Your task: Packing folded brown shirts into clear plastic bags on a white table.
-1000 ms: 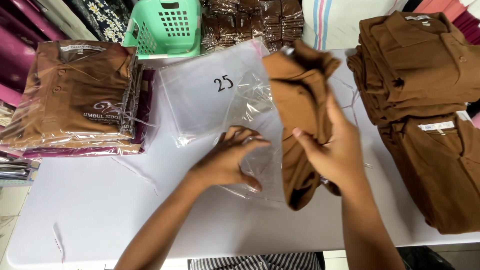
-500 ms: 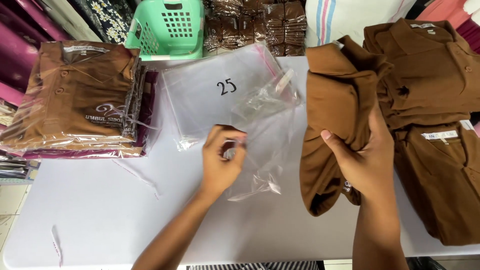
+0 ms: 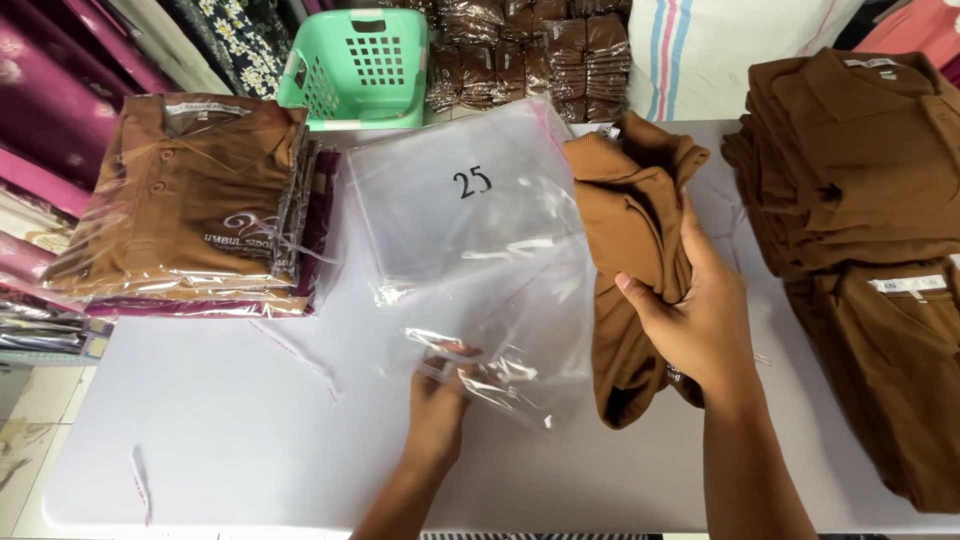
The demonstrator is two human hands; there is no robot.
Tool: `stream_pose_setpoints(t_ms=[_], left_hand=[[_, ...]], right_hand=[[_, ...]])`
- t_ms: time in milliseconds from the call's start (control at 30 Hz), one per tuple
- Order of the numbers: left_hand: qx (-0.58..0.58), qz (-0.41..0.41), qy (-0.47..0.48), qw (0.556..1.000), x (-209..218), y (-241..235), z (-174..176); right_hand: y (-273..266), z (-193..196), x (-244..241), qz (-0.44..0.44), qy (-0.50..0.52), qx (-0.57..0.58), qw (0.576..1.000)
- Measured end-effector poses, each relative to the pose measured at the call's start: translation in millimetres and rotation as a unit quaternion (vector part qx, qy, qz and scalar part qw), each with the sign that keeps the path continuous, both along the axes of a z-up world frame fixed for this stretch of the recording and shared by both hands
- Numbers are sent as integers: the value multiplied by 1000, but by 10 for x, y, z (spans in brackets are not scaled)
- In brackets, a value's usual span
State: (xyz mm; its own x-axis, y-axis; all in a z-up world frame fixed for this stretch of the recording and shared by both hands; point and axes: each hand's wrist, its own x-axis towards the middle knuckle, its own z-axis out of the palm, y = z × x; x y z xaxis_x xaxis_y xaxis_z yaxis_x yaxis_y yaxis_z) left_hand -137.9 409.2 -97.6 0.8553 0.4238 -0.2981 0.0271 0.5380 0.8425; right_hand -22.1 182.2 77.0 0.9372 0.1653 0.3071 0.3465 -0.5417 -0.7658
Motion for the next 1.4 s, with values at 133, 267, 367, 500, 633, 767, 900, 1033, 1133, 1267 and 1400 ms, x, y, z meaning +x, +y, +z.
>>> stream_pose_setpoints(t_ms=[133, 267, 367, 500, 633, 767, 900, 1033, 1133, 1267, 1400], left_hand=[[53, -105, 124, 985, -326, -25, 562], [313, 67, 143, 936, -649, 76, 448], [658, 161, 39, 735, -710, 329, 281], [816, -13, -171, 553, -472, 578, 389], [764, -10, -270, 586, -187, 489, 827], [789, 103, -288, 533, 34, 428, 1197], [749, 271, -322, 512, 316, 448, 1399], [714, 294, -359, 524, 606, 390, 1460], [787, 161, -233, 548, 829, 343, 1303], [764, 83, -219, 601, 1088, 355, 1042], [741, 56, -250, 620, 1166, 367, 956]], right_hand=[[46, -24, 2, -1, 39, 8, 999], [17, -58, 16, -9, 62, 15, 998], [-24, -116, 15, -14, 71, 9, 997], [70, 37, -35, -7, 69, 22, 997], [-31, 50, -65, -18, 61, 5, 998], [-274, -94, -22, -11, -7, 34, 999], [-469, -126, -29, -34, -63, -9, 997], [-450, -25, -94, -43, -40, 11, 998], [-468, -47, -128, -40, -24, 22, 999], [-474, -54, -166, -40, -28, 15, 999], [-510, 17, -267, -39, -33, -22, 998]])
